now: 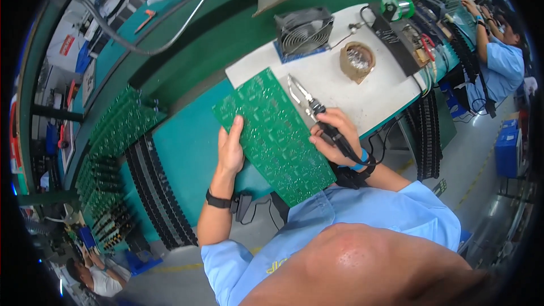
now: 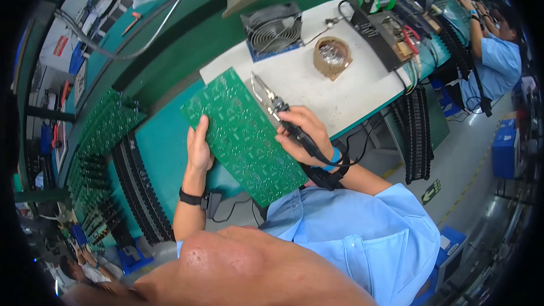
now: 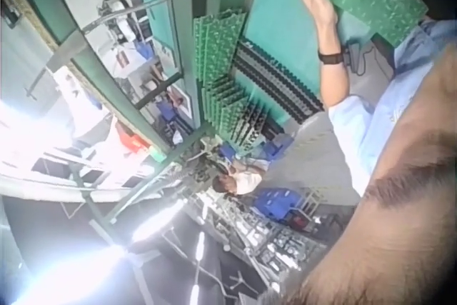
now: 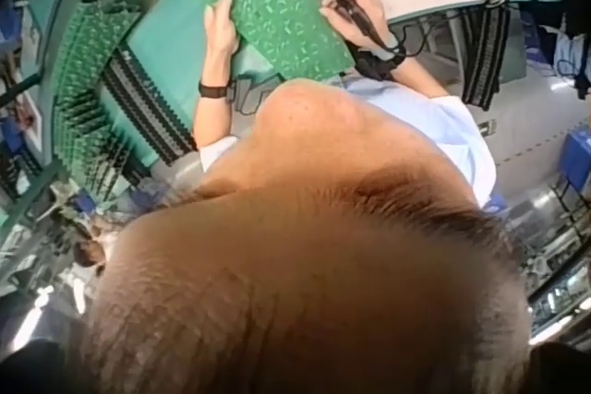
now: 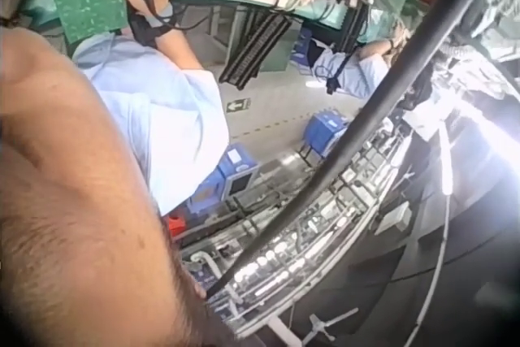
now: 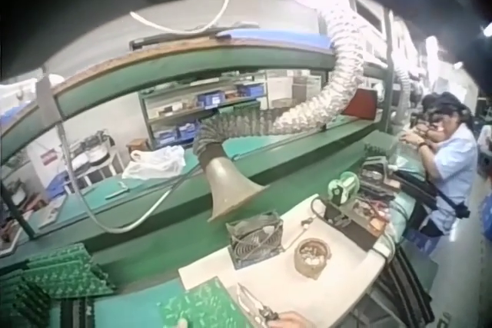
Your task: The person flips a circuit board, solders the underside with a soldering iron, and turns it back over to touch the components before placing it on a stack. They then pick up another board and repeat the process of flipping and soldering.
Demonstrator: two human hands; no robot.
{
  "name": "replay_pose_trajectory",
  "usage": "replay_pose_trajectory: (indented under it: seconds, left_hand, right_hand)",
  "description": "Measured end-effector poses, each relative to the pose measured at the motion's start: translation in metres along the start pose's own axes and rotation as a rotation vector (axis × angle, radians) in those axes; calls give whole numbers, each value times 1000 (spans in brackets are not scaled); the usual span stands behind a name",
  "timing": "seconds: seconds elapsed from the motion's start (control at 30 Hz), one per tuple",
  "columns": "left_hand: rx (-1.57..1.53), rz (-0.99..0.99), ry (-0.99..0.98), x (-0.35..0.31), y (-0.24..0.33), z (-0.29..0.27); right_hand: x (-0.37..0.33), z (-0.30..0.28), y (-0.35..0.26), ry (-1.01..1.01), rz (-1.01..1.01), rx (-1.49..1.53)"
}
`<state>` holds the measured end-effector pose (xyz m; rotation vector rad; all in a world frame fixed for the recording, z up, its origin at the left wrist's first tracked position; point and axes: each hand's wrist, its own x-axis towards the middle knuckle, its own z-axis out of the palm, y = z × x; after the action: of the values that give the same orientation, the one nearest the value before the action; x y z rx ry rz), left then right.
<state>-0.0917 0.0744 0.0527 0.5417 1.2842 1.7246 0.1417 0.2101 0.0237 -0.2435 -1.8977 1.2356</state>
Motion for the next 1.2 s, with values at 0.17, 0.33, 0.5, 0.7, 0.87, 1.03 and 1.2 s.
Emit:
replay_pose_trajectory:
  seconds: [0.17, 0.33, 0.5, 0.7, 0.87, 1.03, 1.2]
  left_hand:
    - [7, -86, 17, 1, 0, -5]
    - [30, 2, -64, 0, 5, -1]
    - [-5, 7, -51, -1, 3, 1]
    - [-99, 7, -7, -3, 6, 6]
    - [-109, 36, -23, -3, 7, 6]
    - [-118, 43, -27, -2, 6, 7]
    - [-81, 60, -25, -3, 7, 6]
  right_hand:
    - [0, 2, -6, 5, 5, -69]
    - [0, 1, 1, 5, -4, -42]
    - [-3, 2, 2, 0, -24, -63]
    - [-4, 2, 1, 1, -33, -61]
    - [-3, 3, -1, -11, -33, -56]
    - [-4, 1, 0, -12, -39, -60]
    - [-4, 2, -1, -19, -39, -76]
